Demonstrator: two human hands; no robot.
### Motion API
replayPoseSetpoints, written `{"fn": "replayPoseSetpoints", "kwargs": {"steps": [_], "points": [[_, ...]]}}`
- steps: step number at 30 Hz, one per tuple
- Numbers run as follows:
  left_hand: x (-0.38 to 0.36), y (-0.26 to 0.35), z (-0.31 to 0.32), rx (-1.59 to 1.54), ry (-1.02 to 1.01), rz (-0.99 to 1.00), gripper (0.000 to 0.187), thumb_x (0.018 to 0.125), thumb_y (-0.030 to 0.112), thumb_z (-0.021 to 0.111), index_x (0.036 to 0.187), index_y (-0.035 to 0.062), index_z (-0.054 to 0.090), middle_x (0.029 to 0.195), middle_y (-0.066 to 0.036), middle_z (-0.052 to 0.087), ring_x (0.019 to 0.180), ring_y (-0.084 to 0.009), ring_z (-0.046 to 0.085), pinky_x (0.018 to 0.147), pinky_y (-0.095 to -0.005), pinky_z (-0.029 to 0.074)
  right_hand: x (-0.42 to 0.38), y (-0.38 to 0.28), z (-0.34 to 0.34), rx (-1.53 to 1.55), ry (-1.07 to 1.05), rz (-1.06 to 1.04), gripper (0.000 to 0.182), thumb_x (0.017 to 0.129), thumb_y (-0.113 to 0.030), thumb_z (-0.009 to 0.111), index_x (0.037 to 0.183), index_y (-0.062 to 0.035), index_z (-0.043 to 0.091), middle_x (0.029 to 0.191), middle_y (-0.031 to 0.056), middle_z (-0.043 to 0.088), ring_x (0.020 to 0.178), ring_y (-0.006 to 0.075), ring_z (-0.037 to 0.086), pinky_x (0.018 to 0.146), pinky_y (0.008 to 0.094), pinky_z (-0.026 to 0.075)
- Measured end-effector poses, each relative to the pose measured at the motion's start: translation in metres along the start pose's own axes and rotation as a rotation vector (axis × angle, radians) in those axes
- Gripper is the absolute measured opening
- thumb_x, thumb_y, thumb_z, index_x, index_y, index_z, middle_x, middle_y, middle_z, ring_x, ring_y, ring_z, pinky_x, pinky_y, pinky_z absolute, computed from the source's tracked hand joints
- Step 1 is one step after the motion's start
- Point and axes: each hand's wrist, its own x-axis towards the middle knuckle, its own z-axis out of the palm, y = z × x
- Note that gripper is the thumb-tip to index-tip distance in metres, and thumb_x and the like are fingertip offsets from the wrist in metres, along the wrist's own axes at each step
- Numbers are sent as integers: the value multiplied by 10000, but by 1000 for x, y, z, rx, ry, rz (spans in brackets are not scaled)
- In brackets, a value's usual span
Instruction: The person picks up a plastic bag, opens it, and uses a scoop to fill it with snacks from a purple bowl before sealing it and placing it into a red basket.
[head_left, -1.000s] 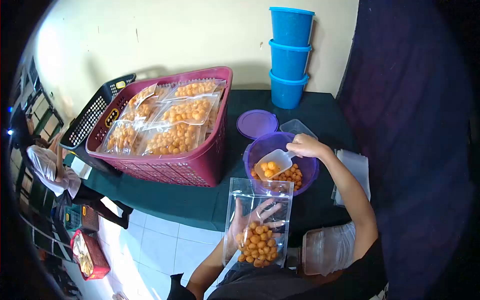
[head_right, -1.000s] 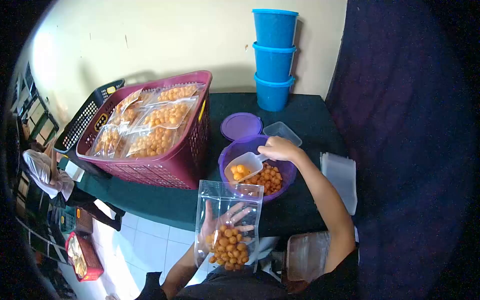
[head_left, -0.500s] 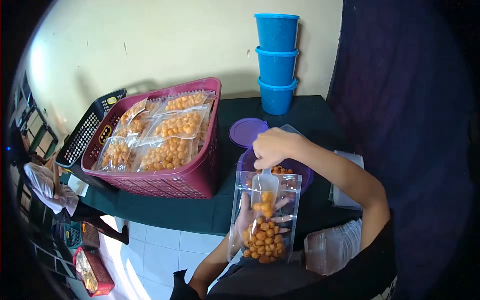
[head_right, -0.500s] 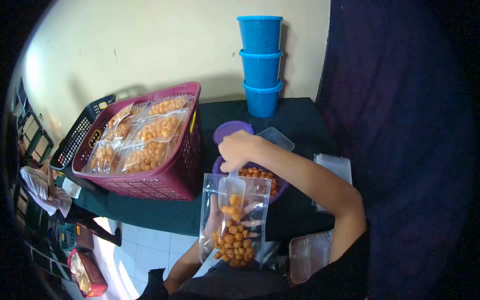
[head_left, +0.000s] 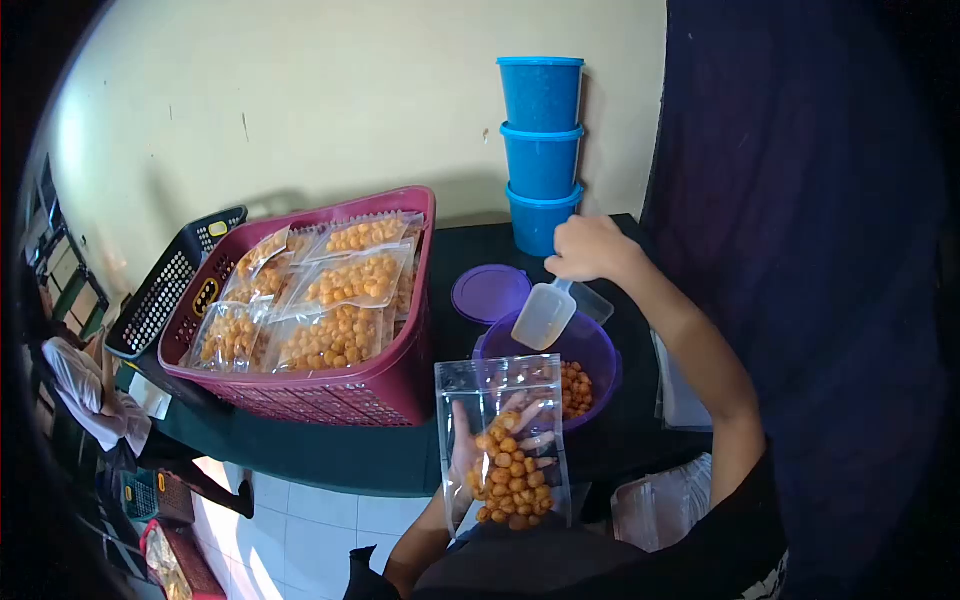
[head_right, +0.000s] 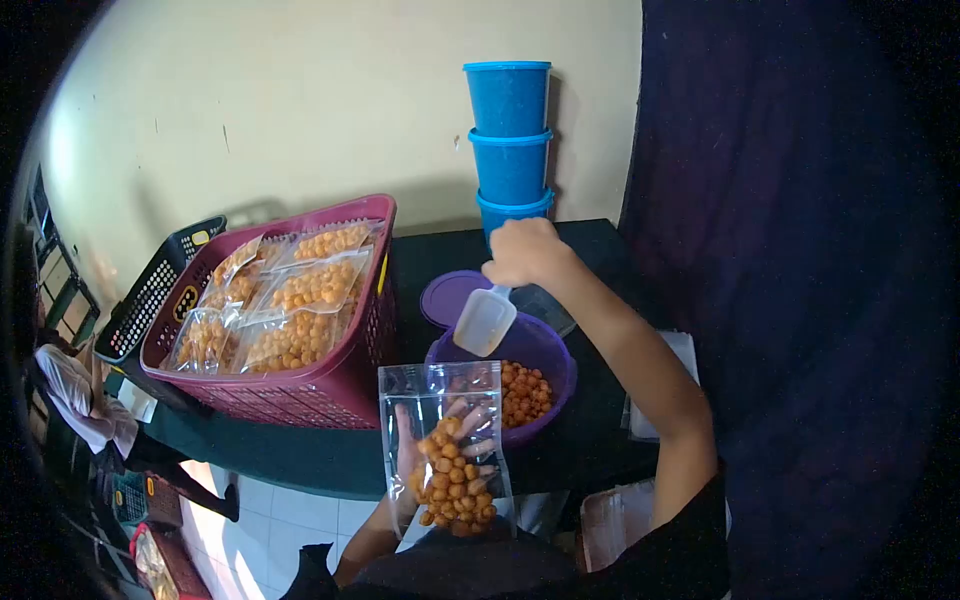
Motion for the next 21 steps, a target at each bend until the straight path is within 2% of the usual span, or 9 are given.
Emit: {"fn": "replayPoseSetpoints", "kwargs": {"steps": [3,7,9,11,13,16,18,19,21], "points": [[-5,-5,-1,-26,-42,32,909,625,788,205,1320,204,161,1354,-69,209,1136,-356,339,937,-549,216,-9,4,48,-97,-164,165,375,674,-300,496,846,13,608,914,191,579,844,308,567,731,407,426],[-9,-11,2,-7,-9,80,886,638,776,214,1313,202,191,1317,-102,274,1098,-332,387,933,-549,229,-33,-10,119,-229,-508,129,306,689,-215,514,951,-92,614,1019,99,555,959,240,521,807,353,345],[-12,-14,-2,-10,72,55,871,647,767,224,1305,197,218,1258,-122,345,1084,-315,405,929,-555,234,-60,-17,122,-336,-313,-5,253,710,-159,509,925,-62,599,1039,103,520,959,243,498,828,373,332],[-13,-22,5,-41,20,70,867,651,764,233,1295,184,246,1184,-130,409,1074,-302,415,927,-556,241,-74,-22,122,-63,561,-43,199,732,-153,520,872,-20,564,1026,116,494,925,266,480,799,368,357],[-12,-28,16,-171,-125,66,864,656,758,243,1285,167,267,1147,-123,444,1056,-303,428,923,-560,243,-96,-33,108,562,568,66,227,759,-186,529,856,18,511,959,137,513,867,308,490,764,350,381],[-13,-38,22,-63,93,165,850,666,746,264,1242,126,342,1090,-119,487,1044,-281,440,932,-501,279,-130,-45,97,1684,-146,259,349,853,-299,444,1010,7,510,1000,94,542,927,170,513,767,285,413],[-13,-47,32,19,233,182,796,715,699,281,1179,65,408,1028,-118,511,998,-248,465,919,-440,328,-149,-66,104,1847,-148,177,324,855,-243,445,1069,-2,487,1030,102,540,981,181,503,824,308,407],[-15,-53,44,258,441,259,725,759,644,300,1145,43,425,1013,-125,517,945,-243,491,894,-442,353,-155,-76,112,1843,-116,138,340,858,-238,434,1100,-2,468,1028,108,546,989,193,505,843,328,401],[-20,-53,-1,-27,210,168,680,773,613,326,1126,42,435,1035,-143,516,939,-259,504,883,-439,367,-162,-92,121,1922,-63,261,316,861,-216,429,1076,11,471,1012,118,551,974,189,515,831,323,415]]}}
